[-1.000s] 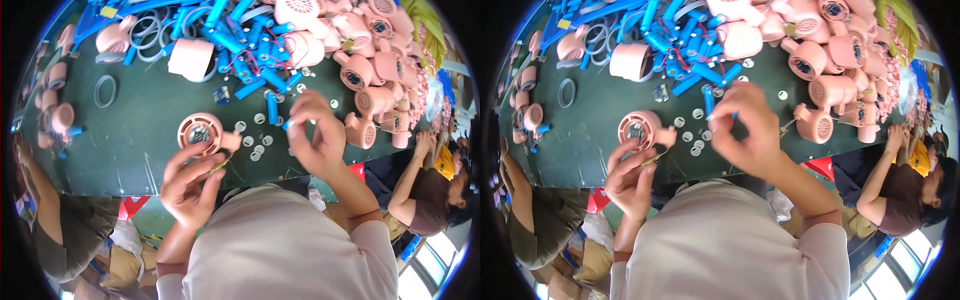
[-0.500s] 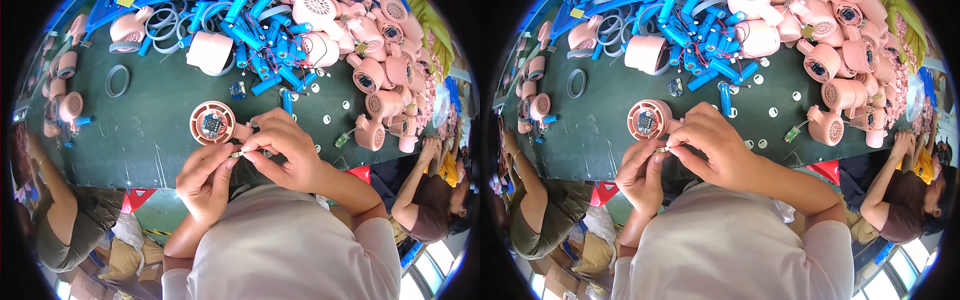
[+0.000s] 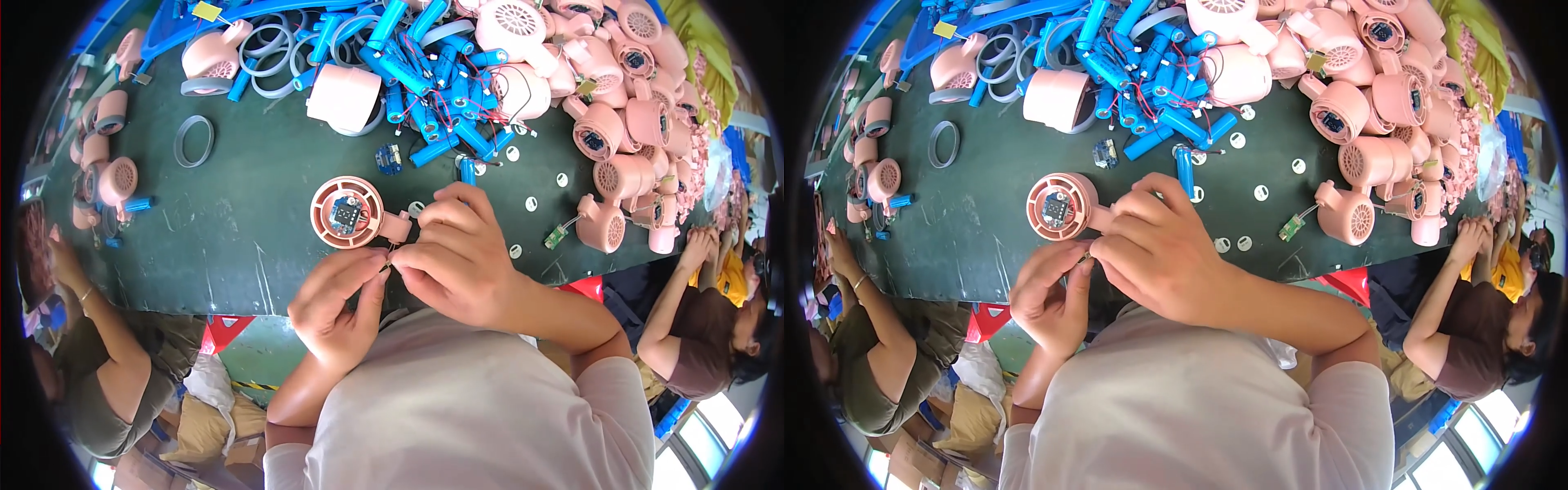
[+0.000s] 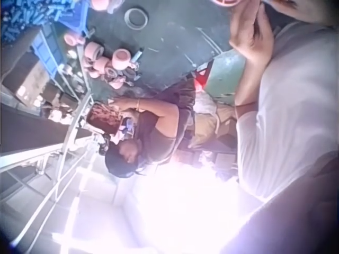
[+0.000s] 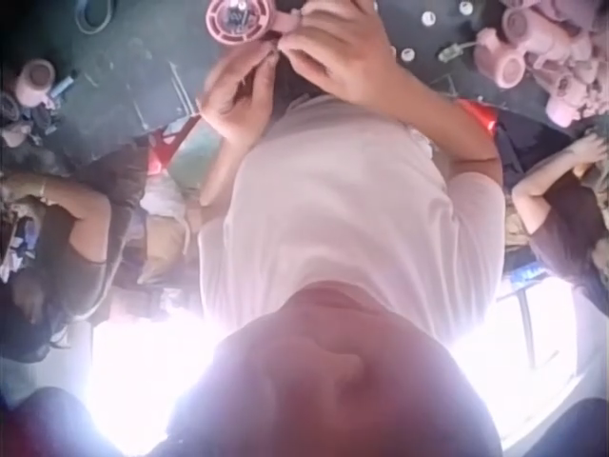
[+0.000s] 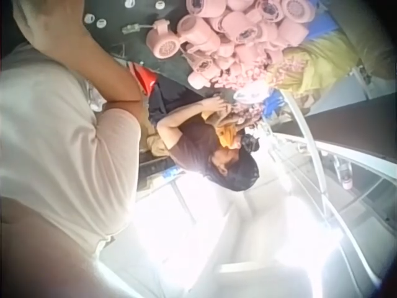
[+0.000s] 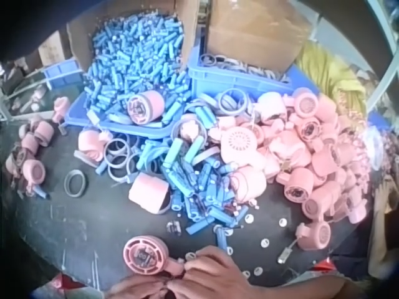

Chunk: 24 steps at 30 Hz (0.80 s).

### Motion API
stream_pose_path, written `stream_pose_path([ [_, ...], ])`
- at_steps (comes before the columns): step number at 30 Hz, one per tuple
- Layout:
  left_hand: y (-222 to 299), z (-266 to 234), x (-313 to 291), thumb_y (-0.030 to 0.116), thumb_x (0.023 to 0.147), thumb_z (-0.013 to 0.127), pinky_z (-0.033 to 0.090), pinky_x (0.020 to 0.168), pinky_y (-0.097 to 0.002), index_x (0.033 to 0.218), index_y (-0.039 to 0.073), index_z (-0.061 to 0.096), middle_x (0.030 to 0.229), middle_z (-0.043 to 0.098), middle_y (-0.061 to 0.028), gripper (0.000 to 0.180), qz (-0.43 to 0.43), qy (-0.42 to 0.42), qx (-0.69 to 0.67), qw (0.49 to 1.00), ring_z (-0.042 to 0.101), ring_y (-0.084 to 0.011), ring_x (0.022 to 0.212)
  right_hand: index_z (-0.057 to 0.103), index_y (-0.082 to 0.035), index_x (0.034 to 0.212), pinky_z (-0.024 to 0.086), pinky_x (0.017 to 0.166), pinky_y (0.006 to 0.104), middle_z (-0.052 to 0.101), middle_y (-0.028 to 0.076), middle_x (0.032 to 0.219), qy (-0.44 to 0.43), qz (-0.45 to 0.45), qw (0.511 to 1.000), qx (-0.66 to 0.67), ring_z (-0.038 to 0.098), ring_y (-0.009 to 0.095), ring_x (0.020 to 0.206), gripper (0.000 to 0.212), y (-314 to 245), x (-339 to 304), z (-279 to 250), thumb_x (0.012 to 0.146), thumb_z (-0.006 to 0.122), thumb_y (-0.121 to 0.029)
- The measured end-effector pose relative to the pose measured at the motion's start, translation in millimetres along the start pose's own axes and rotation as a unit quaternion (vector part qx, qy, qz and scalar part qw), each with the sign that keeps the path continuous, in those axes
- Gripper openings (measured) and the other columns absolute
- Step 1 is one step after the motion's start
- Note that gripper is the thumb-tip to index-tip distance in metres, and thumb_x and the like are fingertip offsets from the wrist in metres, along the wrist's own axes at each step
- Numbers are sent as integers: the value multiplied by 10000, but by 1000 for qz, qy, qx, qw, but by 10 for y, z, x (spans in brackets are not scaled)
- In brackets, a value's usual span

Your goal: The person assembles portable fans by hand, inserting internal electronic components such as batteries and circuit boards into the fan housing, then snapping on plastic housing parts and a plastic ring.

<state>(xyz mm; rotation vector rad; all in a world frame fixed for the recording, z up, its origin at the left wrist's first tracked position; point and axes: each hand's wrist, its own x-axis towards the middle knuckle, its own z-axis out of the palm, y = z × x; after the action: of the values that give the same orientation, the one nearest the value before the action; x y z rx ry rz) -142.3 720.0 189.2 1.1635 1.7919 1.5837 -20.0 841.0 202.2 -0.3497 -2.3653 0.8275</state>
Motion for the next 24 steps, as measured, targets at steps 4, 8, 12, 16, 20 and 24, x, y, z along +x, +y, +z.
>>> stream_pose_path([
  [4, -71, 22, -27, -129, 733, 670, 541, 743, -311, 905, -45, 665, 904, 685, -166, 192, 34, 64, 36, 997, 680, -258, 835, 665, -27, 857, 392, 781, 333, 577, 36, 730, 19, 148, 960, 239, 544, 187, 779, 164, -11, -78, 100, 714, 712, 38],
  [8, -80, 59, -48, -140, 745, 649, 541, 750, -323, 898, -47, 672, 907, 686, -165, 180, 19, 84, -23, 996, 680, -254, 839, 675, 1, 903, 374, 860, 326, 613, 50, 788, -2, 180, 938, 298, 557, 172, 854, 177, -46, -127, 138, 733, 720, 22],
  [12, -107, -81, 68, -150, 750, 641, 534, 732, -303, 892, -29, 684, 914, 687, -156, 192, -22, 62, 17, 998, 671, -234, 815, 678, -29, 974, 375, 816, 348, 582, 29, 807, -60, 150, 957, 242, 548, 192, 847, 214, 3, -82, 102, 762, 702, -33],
  [16, -279, -613, -34, 178, 753, 633, 470, 814, -363, 828, -30, 648, 977, 603, -162, 222, 9, 24, 6, 1000, 573, -261, 944, 681, -56, 939, 480, 736, 360, 618, 73, 1013, -53, 80, 988, 119, 584, 247, 877, 187, 39, 412, -566, 755, 704, -27],
  [20, -112, -321, 172, 270, 701, 757, 432, 812, -356, 1263, -34, 421, 1148, 525, -150, 722, -86, 77, 60, 992, 516, -236, 997, 673, -41, 886, 506, 657, 370, 656, 121, 835, 40, -55, 994, -83, 635, 276, 737, 115, 575, 1282, -767, 799, 633, -105],
  [24, -90, 58, 452, 217, 588, 865, 406, 866, -436, 1271, -48, 398, 1165, 497, -184, 869, 25, -5, 264, 964, 508, -333, 966, 667, -1, 840, 516, 678, 408, 642, 216, 768, 19, -29, 973, -230, 646, 358, 737, 136, 1385, 2201, -1021, 729, 621, -64],
])
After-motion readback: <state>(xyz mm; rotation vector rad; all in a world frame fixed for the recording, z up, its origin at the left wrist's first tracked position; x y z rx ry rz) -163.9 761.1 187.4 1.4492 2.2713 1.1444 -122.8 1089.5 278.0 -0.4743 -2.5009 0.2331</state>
